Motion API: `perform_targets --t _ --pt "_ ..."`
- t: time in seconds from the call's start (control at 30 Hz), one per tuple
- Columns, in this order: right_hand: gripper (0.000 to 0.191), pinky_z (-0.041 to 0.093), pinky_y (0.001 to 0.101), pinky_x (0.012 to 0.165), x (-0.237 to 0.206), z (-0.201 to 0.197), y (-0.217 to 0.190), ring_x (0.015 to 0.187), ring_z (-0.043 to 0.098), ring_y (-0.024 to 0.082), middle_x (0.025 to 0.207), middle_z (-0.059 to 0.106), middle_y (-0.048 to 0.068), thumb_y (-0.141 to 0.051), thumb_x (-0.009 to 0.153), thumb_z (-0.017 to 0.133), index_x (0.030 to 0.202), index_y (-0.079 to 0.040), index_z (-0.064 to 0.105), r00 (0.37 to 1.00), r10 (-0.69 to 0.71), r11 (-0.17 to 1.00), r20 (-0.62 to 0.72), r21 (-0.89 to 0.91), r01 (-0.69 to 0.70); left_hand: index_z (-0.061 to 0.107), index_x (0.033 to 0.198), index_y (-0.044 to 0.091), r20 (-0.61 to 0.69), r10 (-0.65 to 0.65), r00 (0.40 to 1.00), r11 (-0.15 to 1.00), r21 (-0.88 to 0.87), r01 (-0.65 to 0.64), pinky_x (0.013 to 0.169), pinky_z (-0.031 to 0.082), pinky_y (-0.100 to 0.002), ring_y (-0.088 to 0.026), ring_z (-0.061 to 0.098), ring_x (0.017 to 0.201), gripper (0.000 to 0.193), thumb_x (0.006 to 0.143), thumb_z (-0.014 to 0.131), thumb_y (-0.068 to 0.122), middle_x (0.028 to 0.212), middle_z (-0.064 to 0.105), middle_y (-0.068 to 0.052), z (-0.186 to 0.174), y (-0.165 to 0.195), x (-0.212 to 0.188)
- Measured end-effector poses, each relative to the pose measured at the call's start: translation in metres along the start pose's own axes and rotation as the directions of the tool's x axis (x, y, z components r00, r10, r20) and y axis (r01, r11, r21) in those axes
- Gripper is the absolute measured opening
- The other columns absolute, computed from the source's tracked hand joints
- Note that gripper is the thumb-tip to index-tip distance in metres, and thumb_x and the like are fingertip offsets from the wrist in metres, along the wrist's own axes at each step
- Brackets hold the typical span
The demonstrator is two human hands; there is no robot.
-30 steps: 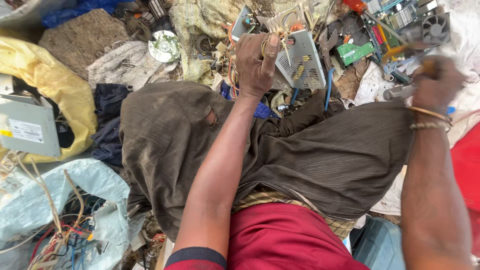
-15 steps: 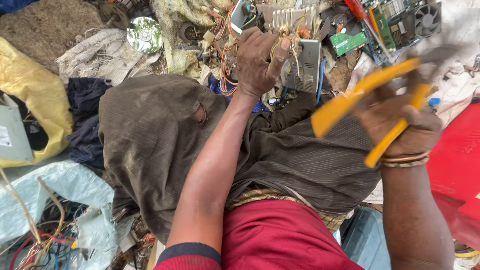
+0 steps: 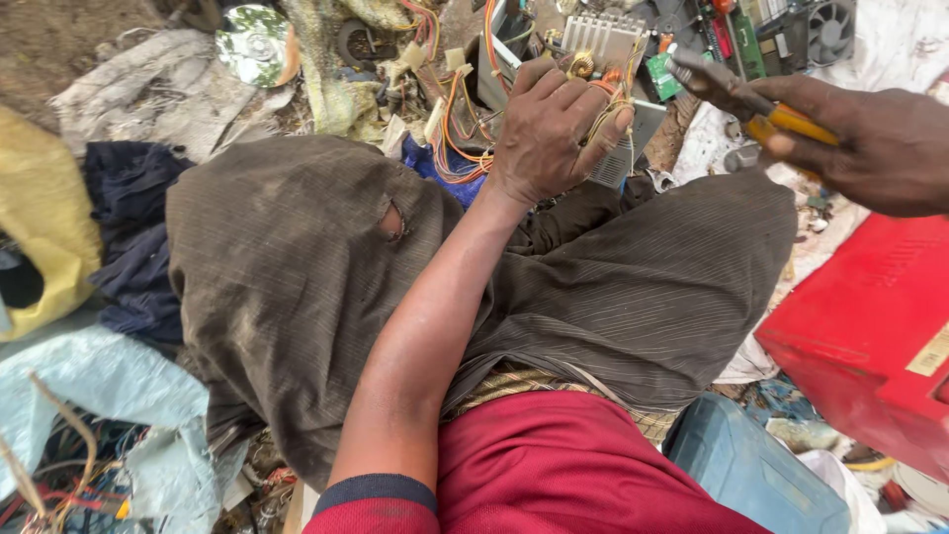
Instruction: The person dismantles a computer power supply unit using a screwdriver and pliers. They remove screws, cut wires, and separate the metal casing from the internal circuit board and components.
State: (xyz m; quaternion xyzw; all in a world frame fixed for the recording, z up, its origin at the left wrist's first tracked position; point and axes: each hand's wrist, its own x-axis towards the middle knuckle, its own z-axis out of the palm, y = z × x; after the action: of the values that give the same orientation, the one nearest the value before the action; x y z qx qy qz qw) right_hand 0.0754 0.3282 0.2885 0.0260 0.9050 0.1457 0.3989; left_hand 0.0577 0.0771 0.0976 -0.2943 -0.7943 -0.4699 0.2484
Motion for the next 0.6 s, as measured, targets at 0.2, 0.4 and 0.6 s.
perform_targets --t 0.2,0.4,0.6 --pt "0.072 0.057 0.0382 0.077 -0.007 0.009 0.011 0.110 0.064 0.032 0.129 0.063 0.015 -0.021 0.081 0.069 0.149 -0.040 0.051 0.782 -0.488 0.736 -0.387 -0.665 0.130 0.072 0.098 0.005 -0.012 0.005 1.000 1.000 -0.009 -0.005 0.100 0.043 -0.042 -0.022 0.060 0.082 0.045 0.111 0.051 0.044 0.082 0.066 -0.006 0.002 0.002 0.000" --pt "0.075 0.055 0.0358 0.087 -0.011 0.005 0.009 0.113 0.062 0.029 0.142 0.060 0.020 -0.022 0.086 0.068 0.158 -0.034 0.056 0.699 -0.564 0.618 -0.440 -0.786 0.003 0.070 0.098 0.005 -0.048 0.009 0.999 0.998 -0.054 -0.011 0.097 0.042 -0.040 -0.024 0.061 0.085 0.038 0.109 0.058 0.040 0.086 0.065 -0.006 -0.004 0.002 0.001" --pt "0.050 0.051 0.0330 0.075 -0.019 -0.018 -0.016 0.095 0.065 0.021 0.127 0.068 0.012 -0.035 0.095 0.066 0.144 -0.032 0.061 0.667 -0.595 0.575 -0.447 -0.817 -0.034 0.070 0.095 0.004 -0.060 0.025 0.998 0.998 -0.050 -0.028 0.098 0.044 -0.041 -0.024 0.060 0.081 0.038 0.107 0.061 0.039 0.083 0.064 -0.007 -0.003 0.004 0.000"
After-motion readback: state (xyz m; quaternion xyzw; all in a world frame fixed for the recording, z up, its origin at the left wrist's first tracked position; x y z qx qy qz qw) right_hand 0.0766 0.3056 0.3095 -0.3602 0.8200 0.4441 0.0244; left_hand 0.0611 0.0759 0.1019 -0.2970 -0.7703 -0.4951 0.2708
